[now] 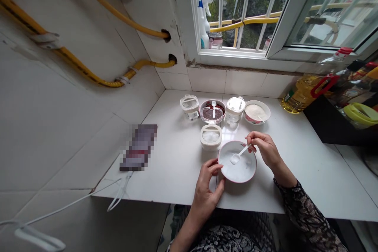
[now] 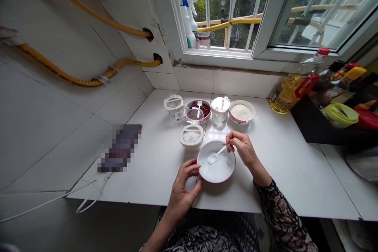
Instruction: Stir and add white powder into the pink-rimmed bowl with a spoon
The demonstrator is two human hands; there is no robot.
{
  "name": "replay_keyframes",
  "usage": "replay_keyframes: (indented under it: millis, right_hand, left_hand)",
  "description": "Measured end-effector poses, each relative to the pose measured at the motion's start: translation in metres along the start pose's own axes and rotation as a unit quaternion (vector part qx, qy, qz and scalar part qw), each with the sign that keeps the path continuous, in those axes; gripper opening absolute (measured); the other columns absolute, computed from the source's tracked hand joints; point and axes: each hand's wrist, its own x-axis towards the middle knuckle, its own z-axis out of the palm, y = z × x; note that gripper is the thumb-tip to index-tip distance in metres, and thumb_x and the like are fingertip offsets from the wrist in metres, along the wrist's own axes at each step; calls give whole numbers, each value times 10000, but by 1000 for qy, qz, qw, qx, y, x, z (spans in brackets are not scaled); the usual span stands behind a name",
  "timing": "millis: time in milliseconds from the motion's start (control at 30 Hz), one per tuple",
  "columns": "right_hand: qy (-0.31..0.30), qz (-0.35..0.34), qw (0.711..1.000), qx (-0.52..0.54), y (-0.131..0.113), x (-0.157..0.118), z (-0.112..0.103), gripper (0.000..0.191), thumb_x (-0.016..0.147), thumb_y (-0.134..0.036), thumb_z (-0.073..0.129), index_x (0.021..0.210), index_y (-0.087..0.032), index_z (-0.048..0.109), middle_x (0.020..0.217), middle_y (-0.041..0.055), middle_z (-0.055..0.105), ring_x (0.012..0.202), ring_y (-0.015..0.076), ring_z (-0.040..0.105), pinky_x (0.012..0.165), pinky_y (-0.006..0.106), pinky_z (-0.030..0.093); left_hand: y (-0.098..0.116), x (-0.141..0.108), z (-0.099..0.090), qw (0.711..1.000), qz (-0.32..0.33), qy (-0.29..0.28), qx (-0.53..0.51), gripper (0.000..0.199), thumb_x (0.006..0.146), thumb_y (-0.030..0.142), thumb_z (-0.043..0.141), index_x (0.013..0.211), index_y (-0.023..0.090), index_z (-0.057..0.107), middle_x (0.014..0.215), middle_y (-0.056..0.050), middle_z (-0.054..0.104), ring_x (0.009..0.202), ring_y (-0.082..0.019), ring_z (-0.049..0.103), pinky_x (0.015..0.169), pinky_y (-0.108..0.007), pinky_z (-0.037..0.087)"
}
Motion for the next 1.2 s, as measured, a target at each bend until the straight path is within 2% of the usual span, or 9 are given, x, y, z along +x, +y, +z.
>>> replay_keyframes:
  millis: [233,500,667,767,867,967,1067,1133,1200]
  right_hand:
    - [5,-9,999,-35,-1,0,2,124,670,-262,510,605,-196,592,523,-31,488,507,117,441,524,265,371]
    - [18,-1,1000,-3,2,1,-1,111,673,-250,536,596,-195,594,509,-39,456,504,118,433,543,275,377]
    - [22,7,999,45,4,4,2,81,703,-249,561,651,-200,598,477,-55,420,515,135,450,577,297,427]
    - [33,-32,998,32,-2,5,9,92,786,-281,572,742,-205,597,529,-41,490,564,152,512,617,308,462]
    - [61,-121,989,-57,-11,5,20,123,897,-303,535,842,-213,600,664,-2,600,650,169,574,642,309,477]
    - [82,-251,945,-195,-17,7,32,122,967,-237,487,916,-224,598,755,18,650,736,183,609,745,341,495]
    - [51,-397,858,-321,-17,12,42,206,968,-108,424,950,-225,593,805,27,684,799,189,632,919,406,469]
    - [17,-449,808,-380,-15,14,45,274,946,-48,389,967,-227,595,845,32,708,851,191,651,1000,432,429]
    - [0,-453,790,-413,-14,13,46,302,932,-32,380,980,-234,599,877,36,724,907,197,665,1041,446,399]
  left_hand:
    - [-1,0,1,1000,0,-1,-7,336,886,137,606,1195,269,602,1300,-87,566,1160,-213,626,922,-327,582]
    - [-2,0,1,1000,3,-2,-9,346,883,126,596,1199,265,599,1299,-92,563,1151,-212,627,912,-325,585]
    - [0,0,2,1000,2,1,-12,351,883,127,592,1199,279,600,1292,-83,570,1150,-208,629,901,-316,588]
    - [0,0,2,1000,3,1,-15,352,879,127,596,1199,274,602,1290,-89,572,1143,-212,634,898,-321,589]
    - [-1,1,3,1000,1,0,-17,353,875,123,592,1197,267,605,1293,-92,569,1148,-215,634,907,-328,588]
    - [-2,1,3,1000,-1,0,-21,352,873,123,586,1195,264,608,1289,-91,568,1165,-216,625,914,-329,586]
    - [-1,1,3,1000,-5,-3,-26,349,874,127,582,1196,260,609,1292,-95,568,1172,-217,620,917,-333,586]
    - [-1,0,3,1000,-7,-4,-27,343,871,128,581,1189,252,613,1293,-100,571,1174,-221,619,919,-341,586]
    - [-1,0,3,1000,-10,-2,-30,338,868,128,582,1182,247,618,1295,-103,574,1183,-227,616,924,-350,585]
